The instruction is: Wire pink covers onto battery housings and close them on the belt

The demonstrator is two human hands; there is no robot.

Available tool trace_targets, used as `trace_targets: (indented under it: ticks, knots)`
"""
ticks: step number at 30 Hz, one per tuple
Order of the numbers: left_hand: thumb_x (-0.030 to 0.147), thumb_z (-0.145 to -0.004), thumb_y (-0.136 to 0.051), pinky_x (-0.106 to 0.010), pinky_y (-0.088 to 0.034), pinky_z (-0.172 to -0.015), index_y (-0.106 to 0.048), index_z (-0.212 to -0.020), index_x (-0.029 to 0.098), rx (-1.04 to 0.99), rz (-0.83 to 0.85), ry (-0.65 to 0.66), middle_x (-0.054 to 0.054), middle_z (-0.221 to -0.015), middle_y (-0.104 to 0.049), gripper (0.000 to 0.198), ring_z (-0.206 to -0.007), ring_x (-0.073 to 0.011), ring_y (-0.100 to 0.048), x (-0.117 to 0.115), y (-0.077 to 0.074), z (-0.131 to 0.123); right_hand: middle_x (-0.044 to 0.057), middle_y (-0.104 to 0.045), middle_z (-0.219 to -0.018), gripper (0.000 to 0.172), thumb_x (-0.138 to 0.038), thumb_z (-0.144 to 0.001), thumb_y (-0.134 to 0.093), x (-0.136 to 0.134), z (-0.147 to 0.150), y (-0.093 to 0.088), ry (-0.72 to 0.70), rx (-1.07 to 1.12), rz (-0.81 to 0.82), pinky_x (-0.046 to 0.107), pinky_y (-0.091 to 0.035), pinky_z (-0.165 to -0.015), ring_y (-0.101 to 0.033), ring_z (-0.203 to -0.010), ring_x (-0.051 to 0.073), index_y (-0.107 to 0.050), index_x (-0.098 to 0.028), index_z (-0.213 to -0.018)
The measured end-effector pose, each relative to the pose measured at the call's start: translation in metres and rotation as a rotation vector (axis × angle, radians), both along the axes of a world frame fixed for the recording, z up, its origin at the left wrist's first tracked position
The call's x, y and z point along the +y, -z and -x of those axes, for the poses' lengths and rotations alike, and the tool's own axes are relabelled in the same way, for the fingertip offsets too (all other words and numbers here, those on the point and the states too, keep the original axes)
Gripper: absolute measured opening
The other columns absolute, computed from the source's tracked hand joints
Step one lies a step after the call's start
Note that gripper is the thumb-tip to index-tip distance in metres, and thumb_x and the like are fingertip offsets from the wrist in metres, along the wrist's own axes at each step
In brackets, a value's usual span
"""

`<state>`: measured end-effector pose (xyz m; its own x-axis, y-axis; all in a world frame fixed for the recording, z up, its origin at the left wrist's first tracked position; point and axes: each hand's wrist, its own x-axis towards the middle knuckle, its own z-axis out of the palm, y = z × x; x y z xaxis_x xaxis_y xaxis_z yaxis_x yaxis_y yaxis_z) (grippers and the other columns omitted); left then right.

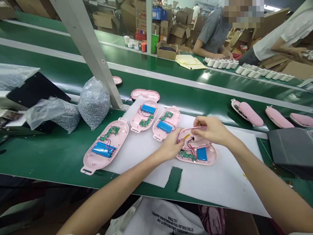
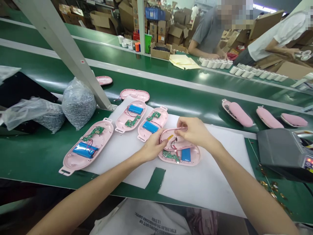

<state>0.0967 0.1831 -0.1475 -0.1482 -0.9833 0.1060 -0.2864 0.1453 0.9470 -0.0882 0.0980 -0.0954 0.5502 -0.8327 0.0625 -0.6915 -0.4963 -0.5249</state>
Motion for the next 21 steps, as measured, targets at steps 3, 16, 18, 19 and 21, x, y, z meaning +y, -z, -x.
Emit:
trace_targets:
  ticks: [3, 16, 18, 19, 21]
  knots:
    - [0.028, -0.089, -0.053, -0.030, -0.045, -0.090, -0.056, -0.117, 0.018, 0.025, 0.001, 0.004, -0.005, -0.111, -0.063, 0.030, -0.102, -0.0192, -0.058, -0.002, 0.001, 0.000, -0.005, -0.063, -0.073, 0.013, -0.032, -0.076, -0.067, 0.003, -0.001, 0.000, -0.025, -0.023, 0.069, 0.026, -0.036, -0.061, -0.054, -0.066, 0.012, -0.061, -0.020, -0.079]
    - [0.027, -0.081, -0.058, -0.027, -0.045, -0.080, -0.059, -0.109, 0.016, -0.004, -0.052, 0.198, -0.004, -0.100, -0.062, 0.030, -0.090, -0.0172, -0.057, -0.004, -0.013, -0.009, -0.005, -0.059, -0.068, 0.012, -0.031, -0.078, -0.065, 0.027, 0.010, 0.008, 0.001, -0.164, 0.018, 0.025, -0.033, -0.058, -0.050, -0.062, 0.012, -0.059, -0.020, -0.077]
    - [0.036, -0.084, -0.061, -0.027, -0.045, -0.078, -0.062, -0.104, 0.015, -0.013, -0.045, 0.141, -0.004, -0.096, -0.064, 0.030, -0.088, -0.0176, -0.057, -0.006, -0.013, -0.005, -0.005, -0.058, -0.066, 0.012, -0.030, -0.078, -0.064, 0.029, 0.009, 0.005, 0.000, -0.187, 0.009, 0.024, -0.033, -0.058, -0.050, -0.061, 0.012, -0.058, -0.020, -0.075]
    - [0.041, -0.085, -0.061, -0.027, -0.045, -0.078, -0.063, -0.100, 0.014, -0.036, -0.025, 0.108, -0.004, -0.093, -0.064, 0.031, -0.087, -0.0176, -0.058, -0.006, -0.013, -0.003, -0.005, -0.058, -0.066, 0.012, -0.030, -0.078, -0.064, 0.030, 0.009, 0.002, 0.000, -0.197, 0.001, 0.024, -0.034, -0.058, -0.050, -0.061, 0.012, -0.058, -0.020, -0.075]
    - [0.046, -0.088, -0.058, -0.026, -0.044, -0.075, -0.062, -0.095, 0.014, -0.103, 0.028, 0.074, -0.004, -0.087, -0.063, 0.033, -0.083, -0.0164, -0.057, -0.004, -0.010, -0.001, -0.004, -0.058, -0.067, 0.013, -0.030, -0.079, -0.065, 0.036, 0.011, -0.002, 0.002, -0.205, 0.001, 0.024, -0.034, -0.058, -0.050, -0.062, 0.012, -0.058, -0.019, -0.075]
